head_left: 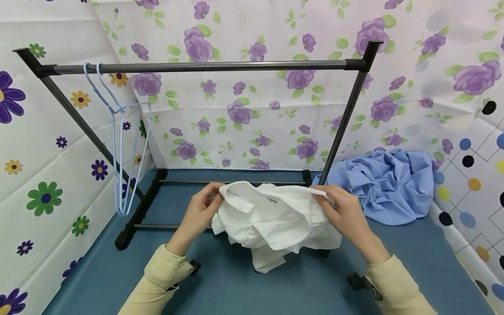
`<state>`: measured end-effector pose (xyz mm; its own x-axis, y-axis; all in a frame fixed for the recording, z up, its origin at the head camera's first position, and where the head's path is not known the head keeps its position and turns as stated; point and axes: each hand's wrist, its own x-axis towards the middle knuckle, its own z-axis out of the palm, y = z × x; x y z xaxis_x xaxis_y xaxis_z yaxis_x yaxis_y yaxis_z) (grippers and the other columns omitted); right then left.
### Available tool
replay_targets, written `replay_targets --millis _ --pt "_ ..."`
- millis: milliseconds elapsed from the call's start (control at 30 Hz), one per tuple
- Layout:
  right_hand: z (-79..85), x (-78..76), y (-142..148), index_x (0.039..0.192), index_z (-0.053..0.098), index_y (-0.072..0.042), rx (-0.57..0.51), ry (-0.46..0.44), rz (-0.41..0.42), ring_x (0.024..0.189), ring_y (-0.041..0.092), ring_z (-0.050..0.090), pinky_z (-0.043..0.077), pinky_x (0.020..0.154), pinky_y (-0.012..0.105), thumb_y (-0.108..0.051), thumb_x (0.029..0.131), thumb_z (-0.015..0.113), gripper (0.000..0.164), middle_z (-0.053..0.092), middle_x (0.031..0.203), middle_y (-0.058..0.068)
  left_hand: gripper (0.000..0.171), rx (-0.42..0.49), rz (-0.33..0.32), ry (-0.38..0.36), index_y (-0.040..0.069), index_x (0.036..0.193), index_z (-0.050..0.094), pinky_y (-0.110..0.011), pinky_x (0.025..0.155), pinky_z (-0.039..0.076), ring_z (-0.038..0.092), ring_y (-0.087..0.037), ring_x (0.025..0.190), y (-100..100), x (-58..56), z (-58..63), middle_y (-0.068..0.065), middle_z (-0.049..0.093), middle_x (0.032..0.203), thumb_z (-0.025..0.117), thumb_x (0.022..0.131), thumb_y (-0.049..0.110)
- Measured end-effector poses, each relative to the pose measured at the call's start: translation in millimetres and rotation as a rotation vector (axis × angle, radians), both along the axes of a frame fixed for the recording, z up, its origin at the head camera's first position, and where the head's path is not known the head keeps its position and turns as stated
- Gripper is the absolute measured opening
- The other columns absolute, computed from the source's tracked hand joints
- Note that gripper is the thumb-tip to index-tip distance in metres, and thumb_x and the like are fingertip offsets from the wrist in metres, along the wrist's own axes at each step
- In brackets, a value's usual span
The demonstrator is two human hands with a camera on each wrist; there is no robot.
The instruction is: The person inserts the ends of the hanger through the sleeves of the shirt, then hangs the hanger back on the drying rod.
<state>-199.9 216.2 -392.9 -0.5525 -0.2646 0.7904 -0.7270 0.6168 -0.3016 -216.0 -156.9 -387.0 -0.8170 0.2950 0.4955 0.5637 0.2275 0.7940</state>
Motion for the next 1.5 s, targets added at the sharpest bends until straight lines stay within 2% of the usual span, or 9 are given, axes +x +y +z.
replay_targets --millis 200,233,433,700,900,1100,1300,1433,1500 --pt "12.6 -1.7 -1.5 0.114 0.076 -0.009 -0.032 0.018 -0.009 0.066 0.011 0.055 0.04 0.057 0.022 0.006 0.085 0.075 0.033 0.075 0.104 0.006 0.021 0.038 -0.041 0.0 0.003 0.124 0.062 -0.026 0.051 0.043 0.037 -0.01 0.045 -3.3 -3.1 2.6 -0.018 0.066 0.12 0.053 0.105 0.005" --pt "15.2 -2.0 -1.6 0.114 0.076 -0.009 -0.037 0.02 -0.006 0.065 0.01 0.054 0.039 0.056 0.021 0.006 0.085 0.075 0.032 0.075 0.103 0.006 0.021 0.04 -0.039 -0.006 0.002 0.124 0.062 -0.026 0.055 0.047 0.043 -0.009 0.049 -3.6 -2.4 4.5 -0.017 0.066 0.119 0.053 0.105 0.006" --pt "27.6 -5.0 -3.0 0.115 0.077 -0.012 -0.043 0.059 0.006 0.058 0.008 0.041 0.032 0.052 0.021 0.004 0.086 0.075 0.033 0.073 0.089 0.001 0.024 0.073 -0.024 -0.042 0.001 0.126 0.06 -0.029 0.082 0.057 0.067 -0.013 0.094 -5.3 3.4 16.9 -0.014 0.066 0.118 0.049 0.108 0.012" --pt "40.0 -4.3 -7.9 0.112 0.077 -0.009 -0.064 0.077 0.009 0.058 0.009 0.043 0.031 0.052 0.022 0.005 0.085 0.076 0.031 0.074 0.095 0.006 0.032 0.083 -0.074 -0.023 0.002 0.134 0.055 -0.03 0.097 0.05 0.059 -0.021 0.116 -4.3 10.0 28.7 -0.01 0.058 0.133 0.045 0.109 0.017" --pt "49.3 -3.5 -9.9 0.113 0.077 -0.012 -0.059 0.094 0.015 0.059 0.009 0.042 0.031 0.053 0.022 0.004 0.086 0.075 0.031 0.072 0.091 0.003 0.044 -0.02 0.004 -0.002 0.016 0.14 0.052 -0.037 0.107 0.043 0.056 -0.02 0.127 2.4 11.7 30.3 -0.003 0.053 0.142 0.068 0.099 0.018" --pt "53.9 -3.9 -11.7 0.113 0.077 -0.012 -0.068 0.099 0.017 0.061 0.008 0.041 0.031 0.054 0.022 0.003 0.087 0.075 0.031 0.071 0.089 0.003 0.037 -0.013 0.031 0.005 0.011 0.138 0.053 -0.038 0.099 0.048 0.059 -0.025 0.118 4.7 12.9 31.7 -0.01 0.059 0.132 0.062 0.102 0.015" --pt "48.0 -7.2 -11.0 0.111 0.077 -0.012 -0.064 0.018 -0.003 0.067 0.011 0.051 0.036 0.058 0.024 0.001 0.088 0.075 0.026 0.073 0.094 0.003 0.031 -0.027 0.031 -0.013 0.008 0.135 0.055 -0.028 0.084 0.05 0.062 -0.024 0.107 1.8 13.7 28.3 -0.011 0.062 0.125 0.055 0.106 0.018" --pt "38.0 -12.8 -8.9 0.111 0.076 -0.009 -0.034 -0.153 -0.066 0.083 0.018 0.062 0.047 0.066 0.033 -0.013 0.095 0.072 0.016 0.071 0.101 0.004 0.031 -0.046 0.057 -0.066 0.009 0.133 0.059 -0.034 0.084 0.051 0.062 -0.019 0.1 1.9 11.0 22.9 -0.01 0.064 0.119 0.054 0.107 0.025" --pt "31.5 -16.5 -8.3 0.112 0.074 -0.008 -0.008 -0.271 -0.106 0.088 0.022 0.063 0.049 0.071 0.04 -0.024 0.099 0.068 0.021 0.069 0.104 0.005 0.032 -0.057 0.067 -0.113 0.011 0.132 0.06 -0.04 0.087 0.053 0.063 -0.02 0.099 1.9 8.6 18.5 -0.01 0.064 0.119 0.053 0.107 0.03"
